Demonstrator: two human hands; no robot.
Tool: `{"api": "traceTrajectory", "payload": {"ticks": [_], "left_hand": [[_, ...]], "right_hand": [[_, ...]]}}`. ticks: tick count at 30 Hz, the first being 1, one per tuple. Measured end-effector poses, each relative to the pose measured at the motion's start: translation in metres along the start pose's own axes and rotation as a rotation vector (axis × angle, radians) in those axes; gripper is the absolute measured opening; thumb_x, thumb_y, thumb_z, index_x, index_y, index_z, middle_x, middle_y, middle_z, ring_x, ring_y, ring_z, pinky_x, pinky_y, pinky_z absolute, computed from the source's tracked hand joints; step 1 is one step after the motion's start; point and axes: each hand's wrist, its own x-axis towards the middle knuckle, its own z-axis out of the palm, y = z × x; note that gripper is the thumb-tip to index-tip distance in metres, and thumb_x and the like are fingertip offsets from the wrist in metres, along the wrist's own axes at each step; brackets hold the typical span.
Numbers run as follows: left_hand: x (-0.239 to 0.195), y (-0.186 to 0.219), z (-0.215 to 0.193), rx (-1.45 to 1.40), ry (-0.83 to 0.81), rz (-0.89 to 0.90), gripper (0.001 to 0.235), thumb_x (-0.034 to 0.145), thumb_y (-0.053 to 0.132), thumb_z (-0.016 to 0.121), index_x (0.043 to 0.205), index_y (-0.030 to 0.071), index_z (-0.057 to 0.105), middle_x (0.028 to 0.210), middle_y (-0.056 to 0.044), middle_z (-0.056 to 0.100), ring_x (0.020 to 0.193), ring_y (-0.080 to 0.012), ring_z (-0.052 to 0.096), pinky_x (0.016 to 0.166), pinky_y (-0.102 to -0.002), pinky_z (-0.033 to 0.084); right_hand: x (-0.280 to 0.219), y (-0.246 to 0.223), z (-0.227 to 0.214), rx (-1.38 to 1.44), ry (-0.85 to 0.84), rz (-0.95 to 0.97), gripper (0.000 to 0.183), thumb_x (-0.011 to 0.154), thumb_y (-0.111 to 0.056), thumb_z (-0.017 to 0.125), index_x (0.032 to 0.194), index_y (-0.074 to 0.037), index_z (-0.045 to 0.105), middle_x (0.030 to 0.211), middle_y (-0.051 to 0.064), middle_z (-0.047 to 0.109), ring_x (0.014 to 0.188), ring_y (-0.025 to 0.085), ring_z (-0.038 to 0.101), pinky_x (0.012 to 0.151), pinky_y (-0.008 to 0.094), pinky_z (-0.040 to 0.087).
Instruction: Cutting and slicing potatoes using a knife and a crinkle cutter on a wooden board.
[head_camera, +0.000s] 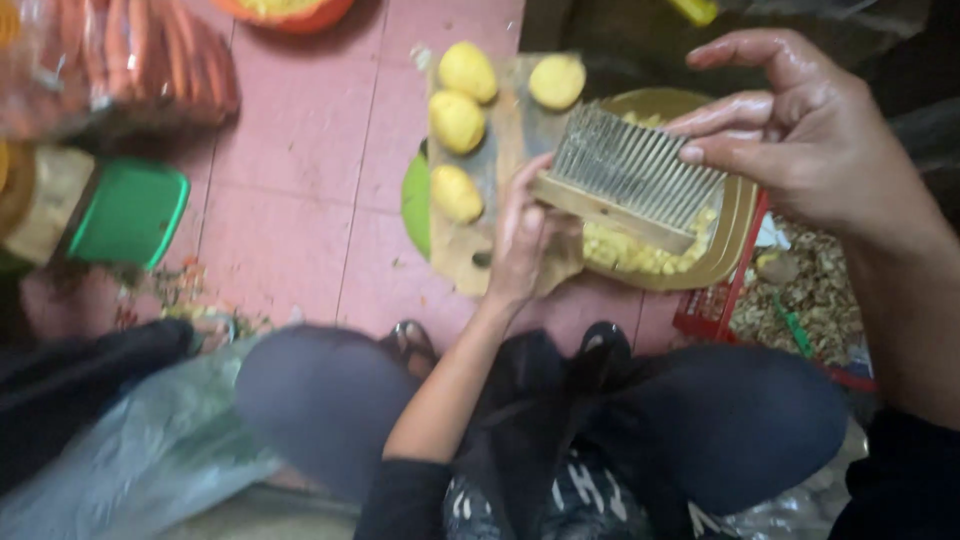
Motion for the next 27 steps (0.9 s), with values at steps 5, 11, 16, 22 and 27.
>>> {"api": "traceTrajectory", "payload": {"ticks": [5,11,16,22,27], "left_hand": [[0.001,-0.003,0.023,-0.267,0.132,-0.121,0.044,0.102,0.017,0.07,0.136,-0.001,0.048,0.107,-0.011,0.065,0.09,-0.0187,0.068,0.079,-0.033,0.06],[-0.005,-0.032,0.043,-0.404,0.142,-0.199,0.029,0.104,0.018,0.066,0.125,0.0,0.056,0.113,-0.011,0.067,0.095,-0.0178,0.068,0.078,-0.033,0.06],[0.02,-0.057,-0.035,-0.051,0.029,-0.018,0.02,0.108,0.02,0.06,0.122,0.006,0.061,0.111,-0.008,0.072,0.098,-0.0188,0.072,0.085,-0.032,0.057],[0.014,-0.047,-0.075,0.705,0.167,0.095,0.026,0.101,0.015,0.064,0.126,0.006,0.062,0.114,-0.015,0.073,0.101,-0.0309,0.073,0.091,-0.039,0.059],[0.014,-0.083,-0.068,1.095,0.131,0.202,0.047,0.089,0.01,0.069,0.132,0.002,0.054,0.126,-0.026,0.061,0.115,-0.0446,0.061,0.099,-0.047,0.051]], "right_hand": [[-0.013,-0.031,0.036,-0.161,0.06,-0.053,0.046,0.098,-0.003,0.064,0.141,-0.001,0.047,0.125,0.016,0.067,0.114,0.023,0.07,0.096,0.032,0.061],[-0.025,0.019,0.099,-1.669,0.065,-0.692,0.08,0.064,-0.056,0.07,0.128,-0.011,0.056,0.126,0.014,0.07,0.112,0.033,0.074,0.084,0.045,0.061],[0.009,0.086,0.068,-0.996,-0.017,0.1,0.043,0.098,-0.021,0.072,0.133,0.0,0.058,0.097,0.025,0.072,0.084,0.038,0.073,0.069,0.047,0.058],[0.052,0.172,0.06,-0.916,0.143,0.048,0.055,0.094,-0.02,0.074,0.142,0.0,0.054,0.1,0.026,0.072,0.088,0.044,0.072,0.078,0.053,0.057],[0.066,0.214,0.083,-0.858,0.143,0.119,0.048,0.096,-0.019,0.069,0.131,0.008,0.049,0.097,0.03,0.071,0.091,0.048,0.072,0.089,0.053,0.058]]}}
